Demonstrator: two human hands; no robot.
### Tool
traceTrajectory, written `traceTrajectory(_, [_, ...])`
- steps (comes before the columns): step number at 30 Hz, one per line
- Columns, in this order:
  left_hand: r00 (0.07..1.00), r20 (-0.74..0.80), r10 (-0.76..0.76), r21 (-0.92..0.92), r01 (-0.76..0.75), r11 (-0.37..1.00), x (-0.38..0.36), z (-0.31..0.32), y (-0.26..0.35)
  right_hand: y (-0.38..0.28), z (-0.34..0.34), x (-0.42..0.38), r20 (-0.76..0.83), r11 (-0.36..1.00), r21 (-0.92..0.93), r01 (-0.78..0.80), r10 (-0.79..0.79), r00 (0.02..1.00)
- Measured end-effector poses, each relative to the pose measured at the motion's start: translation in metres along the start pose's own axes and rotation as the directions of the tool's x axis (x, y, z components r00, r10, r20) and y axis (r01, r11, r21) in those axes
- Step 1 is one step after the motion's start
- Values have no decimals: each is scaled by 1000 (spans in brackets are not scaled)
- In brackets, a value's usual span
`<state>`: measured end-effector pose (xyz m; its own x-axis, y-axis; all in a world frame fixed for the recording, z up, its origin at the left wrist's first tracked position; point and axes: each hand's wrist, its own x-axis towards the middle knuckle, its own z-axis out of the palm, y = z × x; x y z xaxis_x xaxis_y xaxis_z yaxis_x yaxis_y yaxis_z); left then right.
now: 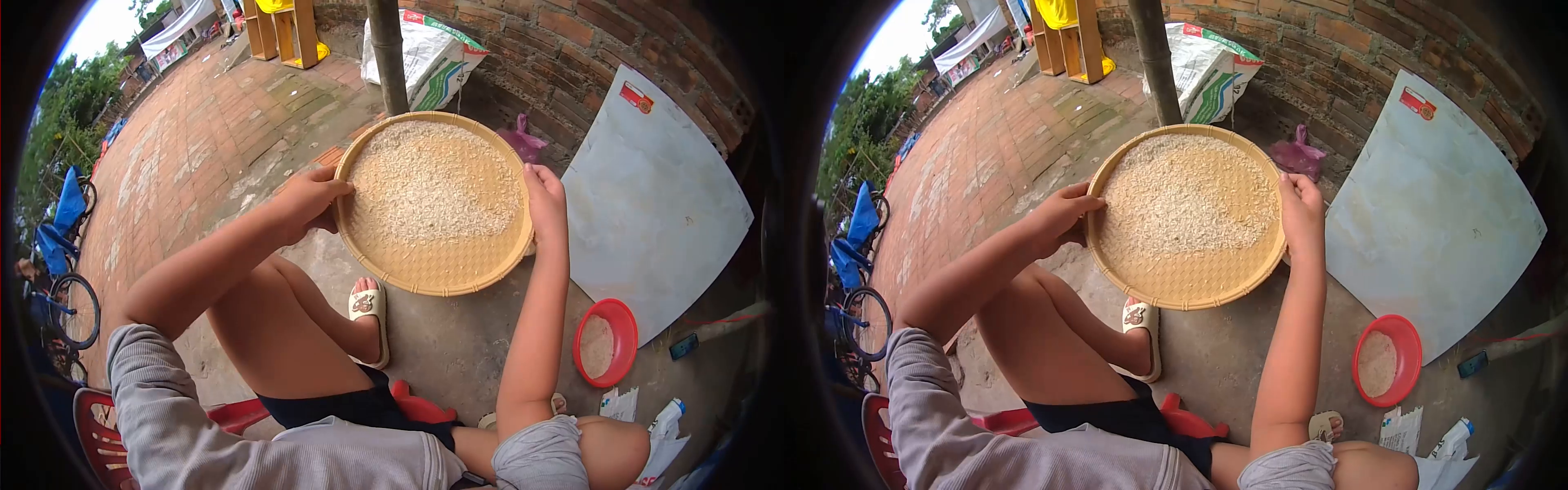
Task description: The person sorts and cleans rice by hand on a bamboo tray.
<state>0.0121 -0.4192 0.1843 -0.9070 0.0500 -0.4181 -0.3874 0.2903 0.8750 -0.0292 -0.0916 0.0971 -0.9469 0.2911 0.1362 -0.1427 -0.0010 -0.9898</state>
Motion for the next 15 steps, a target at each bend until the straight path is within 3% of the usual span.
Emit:
traceTrajectory(2, [984, -124, 125, -63, -133, 989, -38, -27, 15, -57, 30, -10, 227, 947, 302, -111, 42, 973])
traceTrajectory(5, [907, -348, 236, -125, -295, 947, -87, -87, 1, -118, 78, -18, 430, 915, 374, -151, -27, 902])
traceTrajectory(7, [834, -502, 227, -183, -359, 915, -122, -131, -21, -150, 120, -32, 596, 889, 426, -166, -138, 791])
traceTrajectory(8, [795, -570, 207, -244, -404, 882, -139, -149, -35, -160, 137, -40, 670, 897, 388, -209, -119, 733])
traceTrajectory(9, [738, -672, 64, -394, -429, 813, -170, -131, -26, -165, 152, -47, 722, 891, 388, -234, -137, 678])
traceTrajectory(10, [706, -706, 49, -386, -442, 810, -184, -130, -28, -168, 166, -56, 767, 882, 390, -263, -154, 623])
traceTrajectory(12, [640, -742, 199, -233, -524, 819, -213, -130, -32, -172, 177, -63, 746, 873, 432, -226, -205, 634])
traceTrajectory(13, [606, -759, 238, -114, -483, 868, -224, -114, -25, -176, 179, -62, 749, 852, 437, -289, -167, 641])
traceTrajectory(15, [629, -734, 256, -148, -517, 843, -248, -103, -23, -185, 188, -71, 800, 818, 423, -389, -135, 585])
